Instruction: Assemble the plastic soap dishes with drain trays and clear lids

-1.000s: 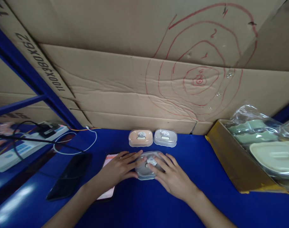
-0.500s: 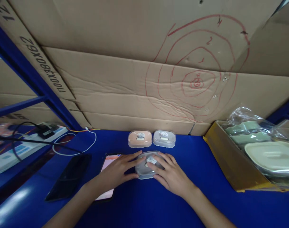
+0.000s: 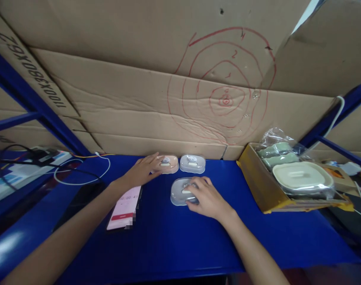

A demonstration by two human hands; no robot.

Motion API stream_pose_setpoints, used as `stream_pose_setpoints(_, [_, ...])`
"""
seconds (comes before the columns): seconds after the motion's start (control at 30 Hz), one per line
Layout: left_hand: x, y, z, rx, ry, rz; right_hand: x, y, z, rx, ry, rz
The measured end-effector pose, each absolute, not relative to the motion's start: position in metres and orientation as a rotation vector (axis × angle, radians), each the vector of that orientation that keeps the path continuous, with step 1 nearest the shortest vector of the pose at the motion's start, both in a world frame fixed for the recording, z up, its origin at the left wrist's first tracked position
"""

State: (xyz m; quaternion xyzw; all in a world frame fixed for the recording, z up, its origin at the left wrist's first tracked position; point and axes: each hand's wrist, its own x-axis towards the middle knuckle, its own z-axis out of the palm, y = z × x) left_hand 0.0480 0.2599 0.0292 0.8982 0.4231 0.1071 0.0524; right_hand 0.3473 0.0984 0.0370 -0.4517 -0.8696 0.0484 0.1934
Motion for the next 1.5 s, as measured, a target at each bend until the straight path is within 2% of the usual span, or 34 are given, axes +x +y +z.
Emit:
stream_pose_setpoints(0.17, [0.050,0.262,0.032,2.692,1.333,0.252,0.373,0.099,0.045,-1.493,-2.418,0.037])
stream_pose_setpoints(0.43, [0.051,0.189,0.026,2.664,1.092,0.241,0.401,0.103,0.040,-1.779,-2.274,-0.182])
stream_pose_setpoints(0.67, [0.054,0.150,0.033,2.541,0.864,0.390,0.351,0.096,0.039,-1.360,-2.323,-0.055])
stream_pose_setpoints(0.87, [0.049,0.169,0.023,2.551,1.165,0.596,0.325,0.085,0.039,-1.169,-2.246,-0.039])
stream_pose_setpoints(1.07, [0.058,0.204,0.019,2.586,1.359,0.389,0.310,0.078,0.028,-1.084,-2.561,0.204])
stream_pose_setpoints(1.3, [0.069,0.229,0.014,2.627,1.241,0.275,0.306,0.076,0.018,-1.051,-2.651,0.293])
stream_pose_setpoints(1.5, [0.059,0.212,0.012,2.642,1.180,0.245,0.307,0.074,0.025,-0.998,-2.630,0.315])
